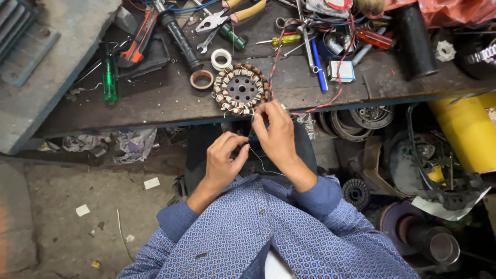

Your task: The person manipulates a white wire and ties it around a circular stator component on a cluttered workbench. The hands repeatedly adjust and tighten the wire around the stator's slots while various tools and parts remain visible on the table.

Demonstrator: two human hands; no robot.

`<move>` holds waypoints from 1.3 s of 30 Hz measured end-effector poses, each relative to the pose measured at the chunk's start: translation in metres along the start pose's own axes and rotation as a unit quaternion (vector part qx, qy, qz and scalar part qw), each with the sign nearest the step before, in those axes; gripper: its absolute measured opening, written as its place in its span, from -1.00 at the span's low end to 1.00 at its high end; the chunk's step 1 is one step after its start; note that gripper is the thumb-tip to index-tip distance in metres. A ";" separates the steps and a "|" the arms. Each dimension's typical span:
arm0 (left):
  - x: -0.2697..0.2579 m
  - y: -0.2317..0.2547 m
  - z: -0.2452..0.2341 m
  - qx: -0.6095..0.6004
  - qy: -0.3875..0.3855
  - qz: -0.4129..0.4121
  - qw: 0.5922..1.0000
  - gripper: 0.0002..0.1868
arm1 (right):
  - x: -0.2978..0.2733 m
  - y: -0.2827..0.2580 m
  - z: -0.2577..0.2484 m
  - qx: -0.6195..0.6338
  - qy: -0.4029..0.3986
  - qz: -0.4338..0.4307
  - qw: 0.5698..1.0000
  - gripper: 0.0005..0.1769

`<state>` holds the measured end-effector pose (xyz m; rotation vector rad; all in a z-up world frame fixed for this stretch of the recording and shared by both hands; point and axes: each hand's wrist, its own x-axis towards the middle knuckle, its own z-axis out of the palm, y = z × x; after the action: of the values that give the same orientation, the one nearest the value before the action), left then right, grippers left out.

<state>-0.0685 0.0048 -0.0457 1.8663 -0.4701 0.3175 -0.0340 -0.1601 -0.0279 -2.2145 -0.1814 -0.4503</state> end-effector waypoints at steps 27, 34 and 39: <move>0.021 -0.034 0.034 -0.250 0.040 -0.268 0.930 -0.89 | -0.037 0.051 0.022 0.452 -0.040 0.295 0.841 -0.90; 0.012 -0.042 0.043 -0.212 0.047 -0.245 0.945 -0.90 | -0.020 0.037 0.024 0.364 -0.023 0.244 0.899 -0.89; 0.014 -0.027 0.033 -0.090 0.063 -0.140 0.984 -0.91 | -0.021 0.031 0.026 0.356 0.008 0.241 0.903 -0.94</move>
<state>-0.0440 -0.0207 -0.0735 1.6978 -0.1424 0.1952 -0.0376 -0.1587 -0.0735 -1.4575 0.1908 -0.0907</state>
